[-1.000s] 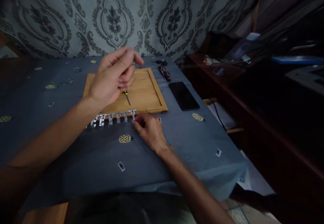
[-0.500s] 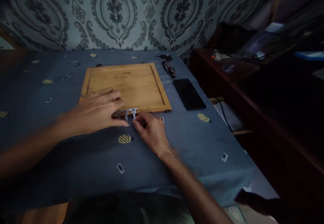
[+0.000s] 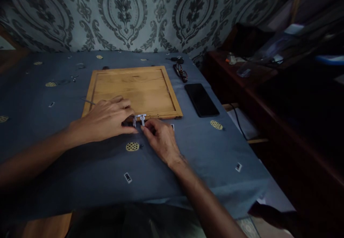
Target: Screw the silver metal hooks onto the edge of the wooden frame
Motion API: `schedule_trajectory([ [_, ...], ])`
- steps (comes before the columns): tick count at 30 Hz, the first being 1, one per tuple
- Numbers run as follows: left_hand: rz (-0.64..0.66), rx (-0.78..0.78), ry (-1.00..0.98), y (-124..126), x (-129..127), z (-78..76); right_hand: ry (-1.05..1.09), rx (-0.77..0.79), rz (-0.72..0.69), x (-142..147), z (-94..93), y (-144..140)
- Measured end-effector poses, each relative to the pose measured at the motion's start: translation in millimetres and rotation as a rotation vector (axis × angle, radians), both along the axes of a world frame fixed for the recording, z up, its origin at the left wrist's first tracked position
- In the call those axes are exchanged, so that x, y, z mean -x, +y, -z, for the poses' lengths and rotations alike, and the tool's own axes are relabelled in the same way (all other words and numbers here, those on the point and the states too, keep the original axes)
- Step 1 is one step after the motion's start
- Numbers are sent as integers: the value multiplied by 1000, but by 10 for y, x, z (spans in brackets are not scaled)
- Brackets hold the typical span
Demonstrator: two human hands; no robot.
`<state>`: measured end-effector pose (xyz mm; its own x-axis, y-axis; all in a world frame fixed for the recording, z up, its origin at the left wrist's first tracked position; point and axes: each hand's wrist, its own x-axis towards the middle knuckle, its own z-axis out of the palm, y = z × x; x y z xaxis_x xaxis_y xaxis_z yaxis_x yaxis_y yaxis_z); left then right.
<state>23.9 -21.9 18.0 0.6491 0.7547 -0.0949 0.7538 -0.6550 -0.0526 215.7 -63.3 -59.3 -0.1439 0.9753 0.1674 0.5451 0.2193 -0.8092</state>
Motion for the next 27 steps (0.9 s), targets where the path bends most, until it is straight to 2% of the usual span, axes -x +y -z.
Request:
schedule_trajectory([
  [4, 1, -9, -11, 30, 19, -54, -31, -22, -10, -5, -5, 4],
  [8, -45, -56, -140, 71, 58, -146, -64, -19, -27, -12, -17, 7],
  [12, -74, -110, -439, 101, 49, -306, -85, -14, -28, -14, -30, 13],
  [17, 14, -96, -927, 61, -98, -539, -106, -7, -43, -15, -31, 17],
  [20, 58, -4, -1179, 23, -221, -619, -100, -8, -44, -13, -27, 16],
  [23, 155, 156, -1442, 29, -336, -623, -95, -9, -56, -11, -33, 16],
  [25, 188, 270, -1538, 57, -398, -599, -99, -11, -59, -11, -42, 17],
  [27, 183, 363, -1553, 91, -444, -569, -103, -11, -58, -11, -52, 18],
])
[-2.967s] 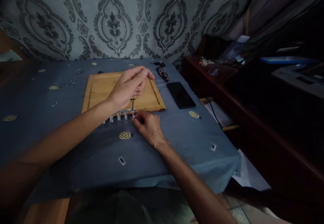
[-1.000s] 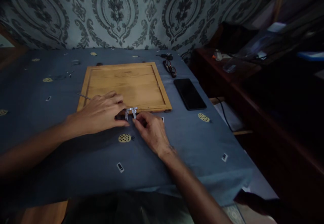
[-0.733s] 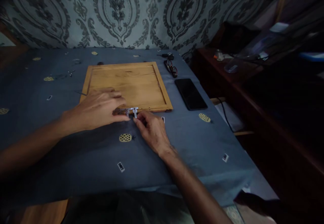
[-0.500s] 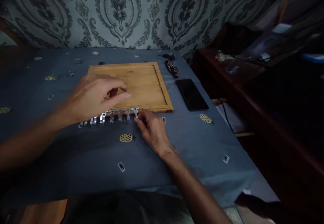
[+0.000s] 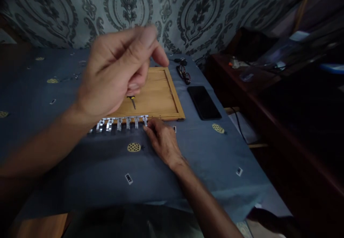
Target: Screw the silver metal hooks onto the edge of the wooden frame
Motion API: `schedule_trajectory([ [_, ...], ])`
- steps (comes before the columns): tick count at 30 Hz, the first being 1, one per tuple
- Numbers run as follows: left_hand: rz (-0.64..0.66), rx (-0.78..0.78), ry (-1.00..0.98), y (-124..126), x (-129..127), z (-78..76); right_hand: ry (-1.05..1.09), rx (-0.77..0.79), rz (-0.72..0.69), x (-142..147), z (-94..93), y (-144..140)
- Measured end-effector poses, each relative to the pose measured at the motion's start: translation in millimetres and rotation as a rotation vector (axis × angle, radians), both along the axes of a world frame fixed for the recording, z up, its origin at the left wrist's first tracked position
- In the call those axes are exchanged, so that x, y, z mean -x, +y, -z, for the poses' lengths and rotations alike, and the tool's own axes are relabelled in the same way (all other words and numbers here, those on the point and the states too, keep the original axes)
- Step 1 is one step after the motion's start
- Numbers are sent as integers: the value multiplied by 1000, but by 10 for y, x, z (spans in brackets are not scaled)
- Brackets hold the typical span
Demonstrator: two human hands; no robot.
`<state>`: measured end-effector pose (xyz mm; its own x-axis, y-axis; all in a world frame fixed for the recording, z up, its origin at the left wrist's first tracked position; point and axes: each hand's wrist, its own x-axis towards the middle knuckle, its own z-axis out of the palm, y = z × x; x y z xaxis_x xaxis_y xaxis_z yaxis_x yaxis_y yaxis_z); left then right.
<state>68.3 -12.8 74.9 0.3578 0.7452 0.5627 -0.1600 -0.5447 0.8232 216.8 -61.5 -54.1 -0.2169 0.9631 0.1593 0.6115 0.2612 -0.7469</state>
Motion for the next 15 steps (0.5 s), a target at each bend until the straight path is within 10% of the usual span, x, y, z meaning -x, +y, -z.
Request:
schedule_trajectory([
  [15, -6, 165, -11, 195, -148, 352, -14, 19, 15, 1, -4, -7],
])
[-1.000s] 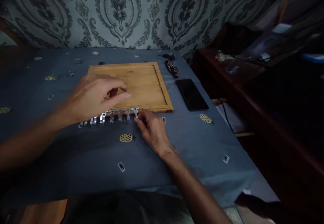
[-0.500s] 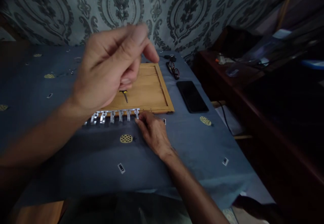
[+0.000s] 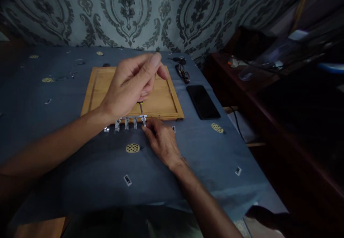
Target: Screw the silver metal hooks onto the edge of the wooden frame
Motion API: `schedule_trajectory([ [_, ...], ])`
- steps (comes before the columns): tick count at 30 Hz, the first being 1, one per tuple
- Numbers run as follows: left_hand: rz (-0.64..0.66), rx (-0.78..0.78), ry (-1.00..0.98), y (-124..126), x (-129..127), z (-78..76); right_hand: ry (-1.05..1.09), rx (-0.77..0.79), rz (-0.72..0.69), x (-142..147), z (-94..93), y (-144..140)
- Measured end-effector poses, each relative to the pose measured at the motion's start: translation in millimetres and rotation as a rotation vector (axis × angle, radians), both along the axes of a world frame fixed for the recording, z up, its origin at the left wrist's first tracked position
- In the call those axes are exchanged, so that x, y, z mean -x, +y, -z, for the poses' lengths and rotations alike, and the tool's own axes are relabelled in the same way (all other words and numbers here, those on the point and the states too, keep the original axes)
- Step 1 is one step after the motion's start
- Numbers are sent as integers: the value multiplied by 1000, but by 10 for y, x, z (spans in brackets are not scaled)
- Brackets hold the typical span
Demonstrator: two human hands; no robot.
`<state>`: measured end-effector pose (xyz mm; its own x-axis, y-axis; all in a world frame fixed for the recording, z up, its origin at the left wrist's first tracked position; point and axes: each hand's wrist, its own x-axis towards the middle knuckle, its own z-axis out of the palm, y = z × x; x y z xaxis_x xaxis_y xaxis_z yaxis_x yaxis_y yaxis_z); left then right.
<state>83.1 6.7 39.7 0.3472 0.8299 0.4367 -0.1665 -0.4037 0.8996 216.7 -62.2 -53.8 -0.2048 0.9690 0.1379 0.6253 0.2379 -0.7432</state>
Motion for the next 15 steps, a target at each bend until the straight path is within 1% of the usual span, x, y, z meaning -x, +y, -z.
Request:
schedule_trajectory([
  [4, -2, 8, 24, 7, 0, 19, -2, 7, 0, -1, -7, 4],
  [9, 34, -6, -18, 8, -14, 43, -10, 3, -2, 2, -13, 1],
  [15, 37, 13, -8, -5, -19, 66, -18, -5, 12, 7, -15, 2],
])
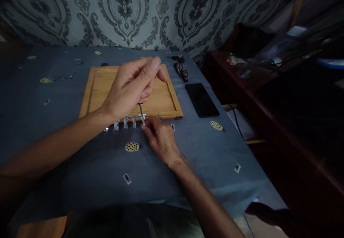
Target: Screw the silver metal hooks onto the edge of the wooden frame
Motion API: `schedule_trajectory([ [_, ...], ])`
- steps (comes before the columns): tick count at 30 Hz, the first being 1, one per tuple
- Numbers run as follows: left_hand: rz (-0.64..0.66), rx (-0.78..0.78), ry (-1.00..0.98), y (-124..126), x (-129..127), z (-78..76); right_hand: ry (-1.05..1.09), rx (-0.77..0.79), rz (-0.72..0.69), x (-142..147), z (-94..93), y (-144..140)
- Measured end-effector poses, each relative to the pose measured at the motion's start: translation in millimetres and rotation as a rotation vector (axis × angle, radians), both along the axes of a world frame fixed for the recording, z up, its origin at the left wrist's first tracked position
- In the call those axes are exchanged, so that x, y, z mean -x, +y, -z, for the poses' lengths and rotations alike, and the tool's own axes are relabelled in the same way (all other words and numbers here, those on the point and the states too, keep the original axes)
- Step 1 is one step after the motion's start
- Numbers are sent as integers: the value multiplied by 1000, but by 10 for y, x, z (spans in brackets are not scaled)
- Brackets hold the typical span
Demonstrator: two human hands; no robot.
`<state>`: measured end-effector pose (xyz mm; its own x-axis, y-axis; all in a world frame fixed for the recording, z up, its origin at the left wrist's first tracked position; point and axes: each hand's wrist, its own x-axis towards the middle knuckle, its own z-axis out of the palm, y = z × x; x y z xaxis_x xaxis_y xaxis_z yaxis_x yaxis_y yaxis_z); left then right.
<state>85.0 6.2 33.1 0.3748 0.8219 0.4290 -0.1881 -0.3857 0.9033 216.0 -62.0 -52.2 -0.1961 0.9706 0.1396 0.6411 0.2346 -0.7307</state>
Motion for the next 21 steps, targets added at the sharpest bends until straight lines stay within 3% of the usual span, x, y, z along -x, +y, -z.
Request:
schedule_trajectory([
  [13, 16, 10, 20, 28, -5, 31, -1, -5, -1, -5, 16, -3],
  [21, 82, 7, -93, 88, -14, 86, 7, -2, 1, -12, 23, 2],
])
